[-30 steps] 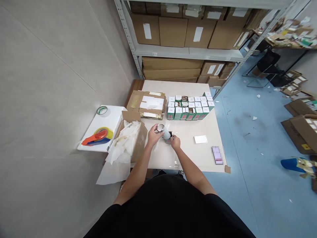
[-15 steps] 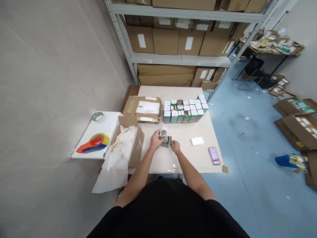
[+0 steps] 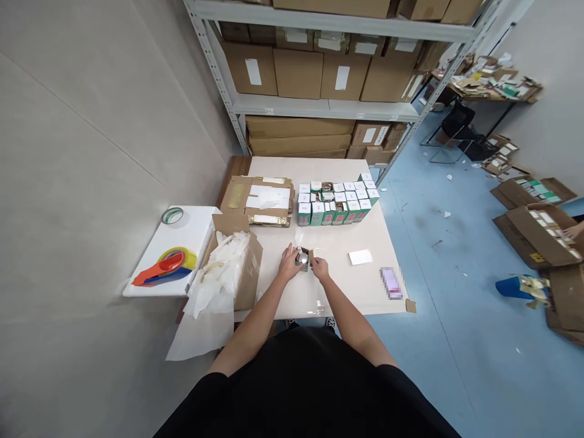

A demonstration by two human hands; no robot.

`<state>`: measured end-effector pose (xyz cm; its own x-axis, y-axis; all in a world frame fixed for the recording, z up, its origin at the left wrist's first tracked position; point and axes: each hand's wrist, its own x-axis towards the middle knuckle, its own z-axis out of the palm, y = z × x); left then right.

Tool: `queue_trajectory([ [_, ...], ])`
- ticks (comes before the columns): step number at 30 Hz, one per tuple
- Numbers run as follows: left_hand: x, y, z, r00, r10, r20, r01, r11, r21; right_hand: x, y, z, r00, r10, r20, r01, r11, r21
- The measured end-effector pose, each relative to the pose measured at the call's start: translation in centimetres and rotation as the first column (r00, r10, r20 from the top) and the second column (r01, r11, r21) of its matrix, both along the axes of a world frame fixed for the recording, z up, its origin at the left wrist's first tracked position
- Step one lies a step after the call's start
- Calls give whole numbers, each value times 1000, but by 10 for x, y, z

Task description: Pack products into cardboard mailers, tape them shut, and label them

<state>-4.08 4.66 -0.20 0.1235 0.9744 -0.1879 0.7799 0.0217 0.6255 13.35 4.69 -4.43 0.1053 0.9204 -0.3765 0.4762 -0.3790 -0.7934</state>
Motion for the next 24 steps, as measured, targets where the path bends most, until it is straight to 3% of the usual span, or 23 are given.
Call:
queue_trajectory([
  [4, -6, 5, 3, 1000, -13, -14, 14, 1000, 16, -3, -3, 0, 1000, 13, 12, -13, 999, -34],
  [11, 0, 15, -1, 995, -86, -48, 79, 987, -138, -1, -3, 2, 999, 7, 45, -5, 999, -41],
  [14, 2, 16, -4, 997, -63, -44, 53, 979, -197, 0, -3, 2, 999, 8, 52, -7, 999, -37],
  [16, 1, 13, -6, 1000, -29, -12, 26, 988, -151, 1, -4, 2, 998, 16, 56, -14, 999, -31],
  [18, 0, 9, -11, 995, 48, 85, -43, 997, -58, 1, -4, 2, 998, 24, 56, -23, 1000, -22],
  [20, -2, 4, -18, 946, 221, 239, -221, 975, -25, -1, -5, 3, 999, 21, 45, -21, 1000, -1],
  [22, -3, 2, -25, 826, 435, 357, -428, 898, -105, -5, -6, 4, 1000, 6, 22, -7, 1000, 25],
  [24, -5, 1, -31, 738, 548, 395, -515, 834, -195, -11, -7, 4, 1000, -1, 1, 1, 999, 38],
])
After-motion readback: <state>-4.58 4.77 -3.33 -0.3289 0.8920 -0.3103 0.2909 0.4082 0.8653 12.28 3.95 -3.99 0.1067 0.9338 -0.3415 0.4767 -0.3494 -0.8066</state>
